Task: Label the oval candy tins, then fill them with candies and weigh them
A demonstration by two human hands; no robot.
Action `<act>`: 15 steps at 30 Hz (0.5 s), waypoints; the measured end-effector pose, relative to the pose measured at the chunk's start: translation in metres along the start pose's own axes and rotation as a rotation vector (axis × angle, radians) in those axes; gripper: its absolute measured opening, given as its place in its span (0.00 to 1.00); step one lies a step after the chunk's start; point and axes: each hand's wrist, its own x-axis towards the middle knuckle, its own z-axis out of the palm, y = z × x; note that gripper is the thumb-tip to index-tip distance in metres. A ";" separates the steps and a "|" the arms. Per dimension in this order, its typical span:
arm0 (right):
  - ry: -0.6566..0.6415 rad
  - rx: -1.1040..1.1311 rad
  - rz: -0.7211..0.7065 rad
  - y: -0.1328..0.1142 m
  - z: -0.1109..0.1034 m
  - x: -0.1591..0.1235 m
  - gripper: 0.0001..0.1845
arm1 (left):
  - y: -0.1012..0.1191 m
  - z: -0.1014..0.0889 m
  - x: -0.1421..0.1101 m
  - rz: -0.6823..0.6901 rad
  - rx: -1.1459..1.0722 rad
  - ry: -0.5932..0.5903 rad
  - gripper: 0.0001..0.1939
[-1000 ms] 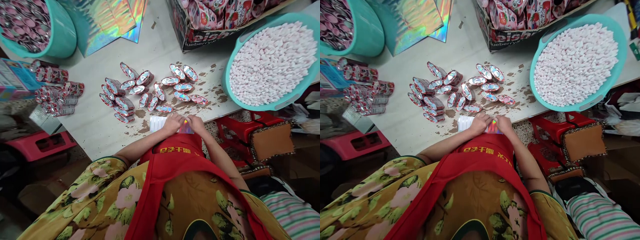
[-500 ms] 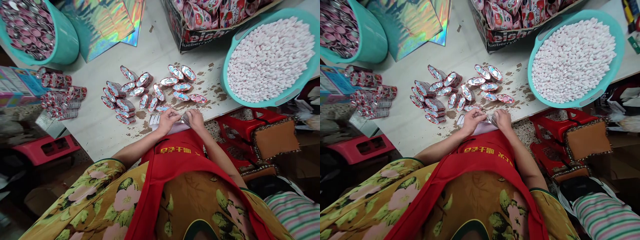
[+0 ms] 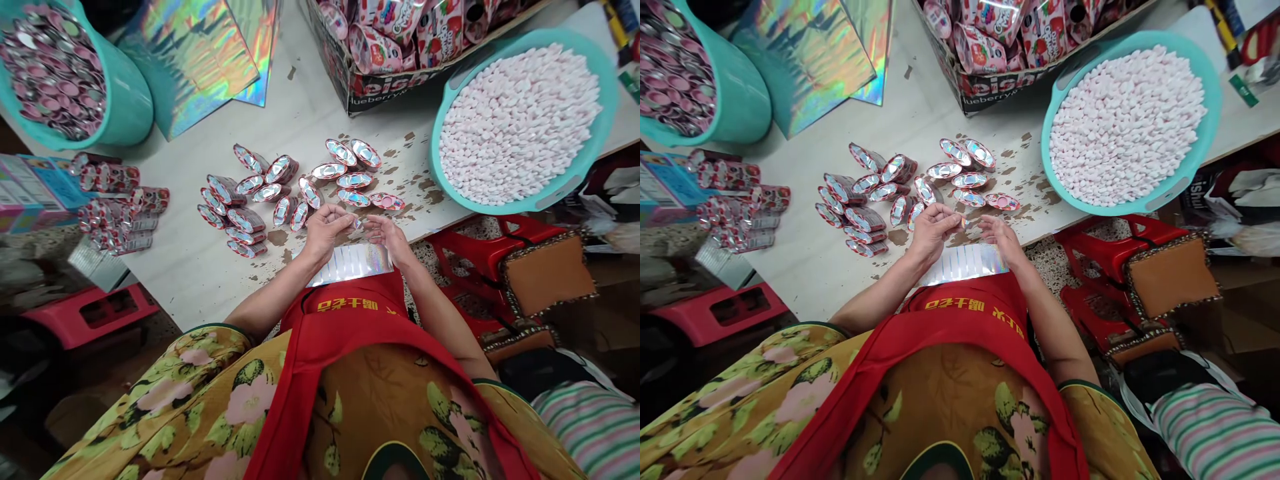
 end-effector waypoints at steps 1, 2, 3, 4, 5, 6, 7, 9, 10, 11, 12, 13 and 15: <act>-0.027 0.037 0.024 -0.004 0.001 0.001 0.40 | -0.001 0.002 0.001 -0.008 -0.006 0.005 0.21; -0.050 0.055 0.047 -0.009 0.002 0.001 0.38 | -0.002 0.003 0.003 -0.014 -0.008 0.007 0.22; -0.064 0.062 0.069 -0.013 0.004 0.002 0.37 | -0.004 0.004 0.004 -0.020 -0.005 0.007 0.22; -0.068 0.064 0.084 -0.016 0.006 0.003 0.36 | -0.006 0.006 0.005 -0.025 0.001 0.005 0.22; -0.059 0.062 0.092 -0.018 0.008 0.003 0.34 | -0.008 0.006 0.006 -0.029 0.010 0.003 0.22; -0.034 0.057 0.091 -0.020 0.010 0.004 0.32 | -0.010 0.007 0.007 -0.031 0.020 0.002 0.22; -0.005 0.046 0.086 -0.020 0.011 0.005 0.30 | -0.013 0.007 0.008 -0.033 0.029 0.002 0.22; 0.045 -0.002 0.072 -0.022 0.009 0.006 0.27 | -0.019 0.006 0.013 -0.024 0.057 0.007 0.22; 0.062 -0.042 0.068 -0.022 0.006 0.007 0.26 | -0.024 0.005 0.016 -0.004 0.085 0.015 0.20; 0.079 -0.090 0.068 -0.023 0.001 0.008 0.24 | -0.028 0.005 0.020 0.034 0.130 0.026 0.18; 0.099 -0.147 0.071 -0.025 -0.005 0.009 0.23 | -0.032 0.006 0.025 0.087 0.198 0.039 0.16; 0.126 -0.212 0.073 -0.027 -0.013 0.010 0.21 | -0.037 0.008 0.031 0.148 0.290 0.053 0.12; 0.193 -0.361 0.060 -0.032 -0.031 0.016 0.18 | -0.044 0.016 0.041 0.270 0.530 0.094 0.07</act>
